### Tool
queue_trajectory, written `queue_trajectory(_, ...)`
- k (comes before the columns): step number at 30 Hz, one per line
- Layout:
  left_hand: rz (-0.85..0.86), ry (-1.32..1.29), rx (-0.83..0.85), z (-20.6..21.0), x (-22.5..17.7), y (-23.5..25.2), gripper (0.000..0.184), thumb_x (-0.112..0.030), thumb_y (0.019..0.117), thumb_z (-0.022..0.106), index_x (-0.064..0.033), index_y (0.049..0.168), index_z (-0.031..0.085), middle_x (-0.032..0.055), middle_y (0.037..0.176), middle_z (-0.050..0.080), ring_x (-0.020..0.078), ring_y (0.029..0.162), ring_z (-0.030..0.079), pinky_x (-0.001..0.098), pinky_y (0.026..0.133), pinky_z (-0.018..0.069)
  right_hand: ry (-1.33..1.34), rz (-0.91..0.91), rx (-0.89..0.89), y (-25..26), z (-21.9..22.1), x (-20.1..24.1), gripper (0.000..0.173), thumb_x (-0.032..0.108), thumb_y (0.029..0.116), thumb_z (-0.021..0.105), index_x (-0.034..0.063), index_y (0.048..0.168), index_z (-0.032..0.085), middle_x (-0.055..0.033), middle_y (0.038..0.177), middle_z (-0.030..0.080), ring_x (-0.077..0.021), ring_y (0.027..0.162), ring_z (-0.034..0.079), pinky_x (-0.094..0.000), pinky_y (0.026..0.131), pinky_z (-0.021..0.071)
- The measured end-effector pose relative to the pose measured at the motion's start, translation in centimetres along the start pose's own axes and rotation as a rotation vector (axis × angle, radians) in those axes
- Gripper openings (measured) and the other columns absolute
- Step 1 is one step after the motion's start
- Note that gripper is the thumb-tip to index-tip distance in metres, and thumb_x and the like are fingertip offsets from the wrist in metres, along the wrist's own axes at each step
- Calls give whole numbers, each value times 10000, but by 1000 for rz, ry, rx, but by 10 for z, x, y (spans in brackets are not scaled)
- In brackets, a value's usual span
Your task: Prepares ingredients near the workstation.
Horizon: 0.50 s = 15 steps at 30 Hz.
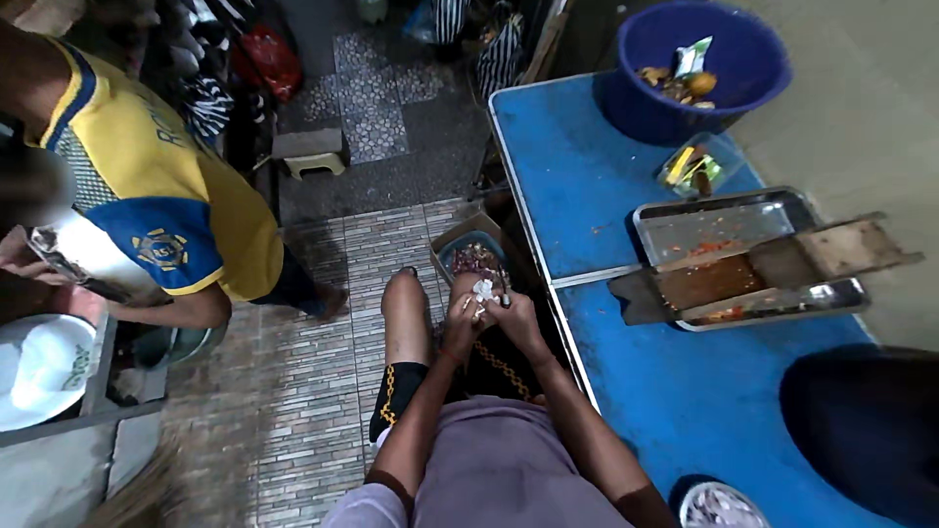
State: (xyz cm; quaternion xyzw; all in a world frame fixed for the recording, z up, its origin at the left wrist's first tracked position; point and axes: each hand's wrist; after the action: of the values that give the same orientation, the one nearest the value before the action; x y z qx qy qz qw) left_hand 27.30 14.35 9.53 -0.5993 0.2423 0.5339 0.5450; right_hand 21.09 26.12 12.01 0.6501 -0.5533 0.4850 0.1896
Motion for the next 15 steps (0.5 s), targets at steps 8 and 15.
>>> queue_trajectory(8,97,-291,39,-13,15,7,261,-147,1055,380,-24,1049,611,-14,774,613,47,659,583,211,637,528,489,143,-37,2,-3,-14,196,208,1017,630,15,1018,666,14,676,594,-33,490,471,-207,457,415)
queue_trajectory(15,-126,-451,37,-26,21,13,296,-121,1087,293,2,1174,548,47,927,651,114,795,657,266,750,575,-92,84,338,29,-54,56,342,255,1045,610,-29,1234,642,-124,912,636,-145,710,561,-348,695,518)
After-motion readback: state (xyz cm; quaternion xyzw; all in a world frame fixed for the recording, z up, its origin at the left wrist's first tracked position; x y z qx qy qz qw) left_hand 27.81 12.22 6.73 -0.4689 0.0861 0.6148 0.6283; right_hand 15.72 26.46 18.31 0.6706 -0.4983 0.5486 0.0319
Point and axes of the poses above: each hand's wrist, its own y-axis towards the middle knuckle, its own z-axis out of the palm, x = y × z
